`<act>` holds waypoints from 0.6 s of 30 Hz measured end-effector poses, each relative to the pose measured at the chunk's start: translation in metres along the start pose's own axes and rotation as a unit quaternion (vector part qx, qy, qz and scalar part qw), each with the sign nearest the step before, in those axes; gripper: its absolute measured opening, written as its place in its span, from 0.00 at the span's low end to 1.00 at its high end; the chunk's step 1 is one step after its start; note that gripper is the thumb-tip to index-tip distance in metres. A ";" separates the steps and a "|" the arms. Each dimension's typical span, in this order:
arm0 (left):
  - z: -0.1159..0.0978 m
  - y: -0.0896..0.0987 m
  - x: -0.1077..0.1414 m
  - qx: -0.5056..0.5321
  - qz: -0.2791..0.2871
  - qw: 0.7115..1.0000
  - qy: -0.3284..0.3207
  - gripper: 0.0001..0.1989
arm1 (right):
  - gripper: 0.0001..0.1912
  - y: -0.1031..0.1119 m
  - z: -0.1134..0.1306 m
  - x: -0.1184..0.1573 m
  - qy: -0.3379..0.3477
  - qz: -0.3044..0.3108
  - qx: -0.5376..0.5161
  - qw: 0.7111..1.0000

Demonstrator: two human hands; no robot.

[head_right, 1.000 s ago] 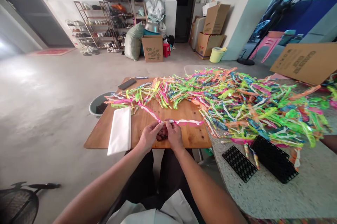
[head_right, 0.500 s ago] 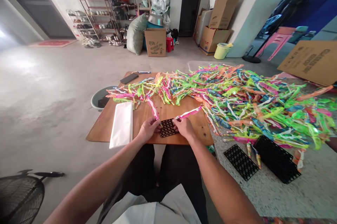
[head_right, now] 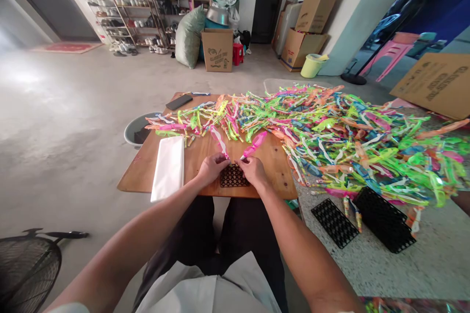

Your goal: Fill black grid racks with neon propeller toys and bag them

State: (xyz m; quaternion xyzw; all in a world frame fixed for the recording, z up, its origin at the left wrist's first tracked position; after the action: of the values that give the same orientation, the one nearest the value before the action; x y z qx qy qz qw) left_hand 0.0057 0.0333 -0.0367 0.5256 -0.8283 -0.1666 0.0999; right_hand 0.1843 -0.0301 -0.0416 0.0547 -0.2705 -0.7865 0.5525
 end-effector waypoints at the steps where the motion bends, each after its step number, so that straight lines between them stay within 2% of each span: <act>1: 0.000 -0.001 -0.001 -0.013 0.003 1.000 -0.005 0.07 | 0.19 -0.001 0.001 -0.001 0.013 -0.004 0.024 1.000; 5: 0.002 -0.005 -0.001 -0.037 -0.013 0.999 -0.006 0.07 | 0.19 -0.008 0.002 -0.003 0.064 -0.038 0.108 0.991; 9: 0.002 -0.007 0.003 -0.122 -0.043 0.991 -0.031 0.08 | 0.15 -0.012 0.002 0.000 0.102 -0.060 0.186 0.975; 13: 0.003 -0.009 0.008 -0.173 -0.014 0.982 -0.069 0.10 | 0.15 -0.009 0.001 -0.003 0.121 -0.007 0.211 0.970; 16: 0.003 -0.007 0.008 -0.177 0.011 0.979 -0.103 0.11 | 0.10 -0.004 0.004 -0.004 0.180 0.049 0.168 0.968; 18: 0.002 -0.006 0.008 -0.185 0.026 0.973 -0.133 0.11 | 0.08 -0.001 0.006 -0.005 0.183 0.087 0.138 0.969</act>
State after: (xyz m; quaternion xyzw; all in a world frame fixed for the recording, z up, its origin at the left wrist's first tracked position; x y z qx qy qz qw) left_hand 0.0065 0.0239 -0.0410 0.4491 -0.8025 -0.3825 0.0889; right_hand 0.1831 -0.0230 -0.0381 0.2498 -0.2749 -0.6671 0.6458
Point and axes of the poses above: each hand's wrist, its own x-axis away from the middle knuckle, its own y-axis out of the back of the hand, z = x × y, the point moved 3 cm from there along -x, towards the middle knuckle, and after that the axes turned 3 degrees about -y, right-handed, at the moved point
